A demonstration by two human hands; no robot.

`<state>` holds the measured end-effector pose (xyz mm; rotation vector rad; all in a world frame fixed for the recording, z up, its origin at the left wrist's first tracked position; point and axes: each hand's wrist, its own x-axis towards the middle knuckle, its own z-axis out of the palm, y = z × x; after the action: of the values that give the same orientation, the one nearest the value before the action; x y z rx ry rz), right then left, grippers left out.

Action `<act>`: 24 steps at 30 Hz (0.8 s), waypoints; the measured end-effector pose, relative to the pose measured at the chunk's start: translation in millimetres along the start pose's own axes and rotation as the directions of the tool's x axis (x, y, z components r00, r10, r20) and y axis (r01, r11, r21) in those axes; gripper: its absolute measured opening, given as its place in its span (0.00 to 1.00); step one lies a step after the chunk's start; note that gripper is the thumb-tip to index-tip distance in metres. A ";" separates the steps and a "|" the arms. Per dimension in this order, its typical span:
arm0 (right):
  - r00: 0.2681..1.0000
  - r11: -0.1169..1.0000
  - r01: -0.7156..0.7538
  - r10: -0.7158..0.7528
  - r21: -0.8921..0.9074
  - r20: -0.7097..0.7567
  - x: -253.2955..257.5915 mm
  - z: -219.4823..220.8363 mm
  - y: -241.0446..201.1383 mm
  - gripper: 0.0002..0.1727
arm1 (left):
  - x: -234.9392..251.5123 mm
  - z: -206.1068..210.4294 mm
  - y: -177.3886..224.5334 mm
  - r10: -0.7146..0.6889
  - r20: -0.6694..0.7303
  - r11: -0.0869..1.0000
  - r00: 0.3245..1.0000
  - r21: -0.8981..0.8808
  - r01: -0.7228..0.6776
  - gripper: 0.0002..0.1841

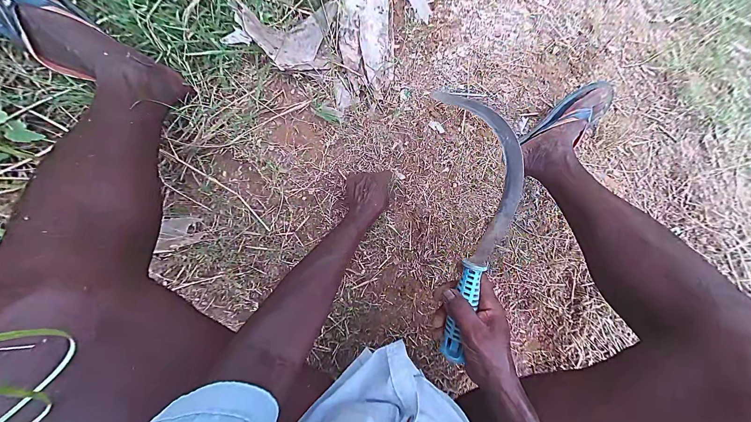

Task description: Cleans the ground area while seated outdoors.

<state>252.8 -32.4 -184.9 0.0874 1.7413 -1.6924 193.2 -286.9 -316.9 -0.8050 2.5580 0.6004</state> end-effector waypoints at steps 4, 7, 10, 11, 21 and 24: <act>0.999 0.997 -0.051 0.051 -0.050 0.010 1.1 -2.1 7.6 0.24 | -3.6 -8.7 -27.3 -0.032 -0.090 0.986 0.995 -0.169 0.017 0.18; 0.996 0.989 -0.089 0.091 -0.117 0.013 3.6 -2.7 15.9 0.23 | 5.3 -1.6 -57.4 -0.053 -0.157 0.954 0.986 -0.300 0.004 0.22; 0.988 0.978 -0.145 0.150 -0.152 0.023 4.7 -1.8 20.2 0.23 | 8.9 2.4 -59.2 -0.093 -0.183 0.922 0.979 -0.387 0.016 0.23; 0.986 0.975 -0.157 0.163 -0.159 0.022 5.3 -1.1 21.1 0.23 | 8.7 1.3 -57.4 -0.107 -0.191 0.919 0.976 -0.394 0.023 0.23; 0.989 0.993 -0.069 0.081 0.100 -0.122 13.7 31.4 13.7 0.15 | 8.2 -15.4 -51.6 -0.053 -0.170 0.959 0.984 -0.285 0.002 0.18; 0.986 0.988 -0.153 0.154 0.019 -0.060 16.7 45.9 46.8 0.16 | 8.8 -16.9 -50.5 -0.054 -0.161 0.970 0.986 -0.241 0.014 0.18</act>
<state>283.1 -73.8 -229.0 0.2762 1.7208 -1.6051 213.4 -336.8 -321.2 -1.0170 2.6473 0.8777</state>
